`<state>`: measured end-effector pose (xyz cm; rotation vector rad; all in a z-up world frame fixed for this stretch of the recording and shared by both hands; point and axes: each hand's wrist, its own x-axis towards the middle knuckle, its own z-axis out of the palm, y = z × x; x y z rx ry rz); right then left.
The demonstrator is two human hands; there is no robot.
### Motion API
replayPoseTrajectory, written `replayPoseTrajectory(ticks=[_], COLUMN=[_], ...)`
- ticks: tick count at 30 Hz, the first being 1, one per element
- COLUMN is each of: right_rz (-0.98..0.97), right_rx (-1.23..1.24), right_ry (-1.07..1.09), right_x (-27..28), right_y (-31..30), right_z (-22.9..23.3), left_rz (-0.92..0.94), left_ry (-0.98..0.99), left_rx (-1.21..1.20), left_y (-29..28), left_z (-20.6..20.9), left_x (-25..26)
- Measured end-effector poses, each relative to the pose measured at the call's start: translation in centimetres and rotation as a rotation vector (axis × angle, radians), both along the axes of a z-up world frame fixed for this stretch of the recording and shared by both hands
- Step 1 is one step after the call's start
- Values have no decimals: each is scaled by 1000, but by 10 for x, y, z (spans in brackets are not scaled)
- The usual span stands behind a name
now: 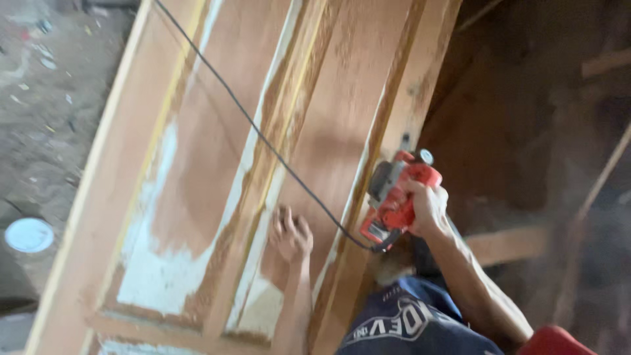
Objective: The person uses a red electric sander to smooth the surface of a large wooden door panel. They move the sander across the flat surfaces and along the raised frame edges, generating sawdust as they work.
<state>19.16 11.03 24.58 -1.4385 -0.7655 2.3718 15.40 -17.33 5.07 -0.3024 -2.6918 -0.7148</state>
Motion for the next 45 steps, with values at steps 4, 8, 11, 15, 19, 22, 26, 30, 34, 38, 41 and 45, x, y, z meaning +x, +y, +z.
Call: replayPoseTrajectory(ticks=[4,8,11,15,19,22,26,30,34,38,41,45], right_rz=[119,251,310,431,471,516,549,514,537,459,436,454], right_rx=[17,309,280,319,254,412,457,469,533,518,634,875], right_ry=[-53,-352,-317,-451,-298,-444,-428,-530,-506,-456,-396,-331], right_x=[38,86,110,136,138,134,123,116,129,141,142,146], right_y=[-56,-112,-167,-212,-224,-224,-219,-223,-226,-240,-245,-247], right_z=[-9,-18,-16,-10,-11,-13,-15,-16,-21,-38,-46,-58], left_rz=[-54,-360,-272,-277,-187,-136,-169,-169,-167,-199,-176,-113], left_ry=[-113,-154,-183,-220,-138,-132,-6,31,59,29,14,-51], left_rx=[137,65,98,84,71,96,124,142,119,115,81,-20], left_y=[-11,-75,-157,-259,-289,-289,-286,-293,-288,-293,-287,-285], left_z=[-33,-47,-52,-38,-13,-3,-6,-7,-6,-11,-17,-21], left_x=[0,16,42,121,158,156,154,157,158,151,156,151])
